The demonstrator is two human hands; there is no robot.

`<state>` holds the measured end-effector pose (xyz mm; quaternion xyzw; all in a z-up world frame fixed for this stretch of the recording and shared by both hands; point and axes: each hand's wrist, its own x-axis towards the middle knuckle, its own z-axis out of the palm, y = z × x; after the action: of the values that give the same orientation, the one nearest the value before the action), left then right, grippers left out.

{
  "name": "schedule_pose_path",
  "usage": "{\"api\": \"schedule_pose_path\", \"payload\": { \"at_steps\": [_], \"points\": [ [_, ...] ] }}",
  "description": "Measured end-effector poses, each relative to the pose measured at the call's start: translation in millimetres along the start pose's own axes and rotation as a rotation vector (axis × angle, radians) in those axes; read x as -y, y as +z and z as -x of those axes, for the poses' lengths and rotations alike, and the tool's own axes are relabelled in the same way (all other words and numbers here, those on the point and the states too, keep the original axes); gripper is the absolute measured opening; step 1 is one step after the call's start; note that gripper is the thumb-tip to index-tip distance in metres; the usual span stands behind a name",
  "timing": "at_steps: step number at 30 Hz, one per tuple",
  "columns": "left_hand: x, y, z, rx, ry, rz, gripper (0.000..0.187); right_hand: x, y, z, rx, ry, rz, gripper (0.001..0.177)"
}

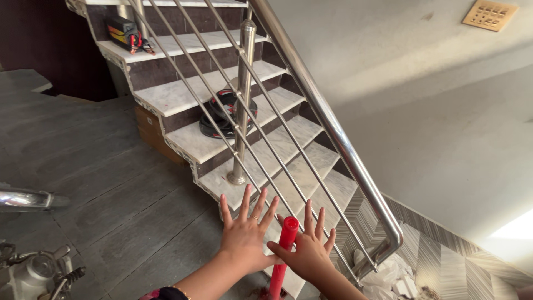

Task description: The person sweeps debris down a set of stairs and across a floor using a small red-handled broom, eventually gathering plastic bags and paper by hand.

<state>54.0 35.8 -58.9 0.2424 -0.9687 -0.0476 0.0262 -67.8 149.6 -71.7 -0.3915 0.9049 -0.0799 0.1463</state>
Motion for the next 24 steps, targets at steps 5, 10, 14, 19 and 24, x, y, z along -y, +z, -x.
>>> {"api": "schedule_pose_path", "payload": {
  "at_steps": [5,10,14,19,24],
  "points": [
    [-6.6,7.0,-4.2,-0.037,0.043,-0.023,0.133,-6.5,1.0,5.8,-0.059,0.014,-0.027,0.081],
    [-14.1,6.4,-8.3,-0.005,0.064,-0.029,0.133,-13.2,0.4,12.5,-0.059,0.040,0.002,0.086],
    [-25.1,6.3,-14.0,-0.037,0.098,-0.042,0.130,-24.4,-3.1,18.7,-0.111,0.059,-0.040,0.092],
    [-49.8,-0.3,-21.9,-0.051,0.189,-0.016,0.131,-42.5,-7.7,32.5,-0.203,0.091,0.022,0.089],
    [-84.8,-14.7,-33.6,-0.071,0.300,-0.051,0.130,-66.7,-21.1,46.4,-0.335,0.132,0.004,0.086]
  ]
}}
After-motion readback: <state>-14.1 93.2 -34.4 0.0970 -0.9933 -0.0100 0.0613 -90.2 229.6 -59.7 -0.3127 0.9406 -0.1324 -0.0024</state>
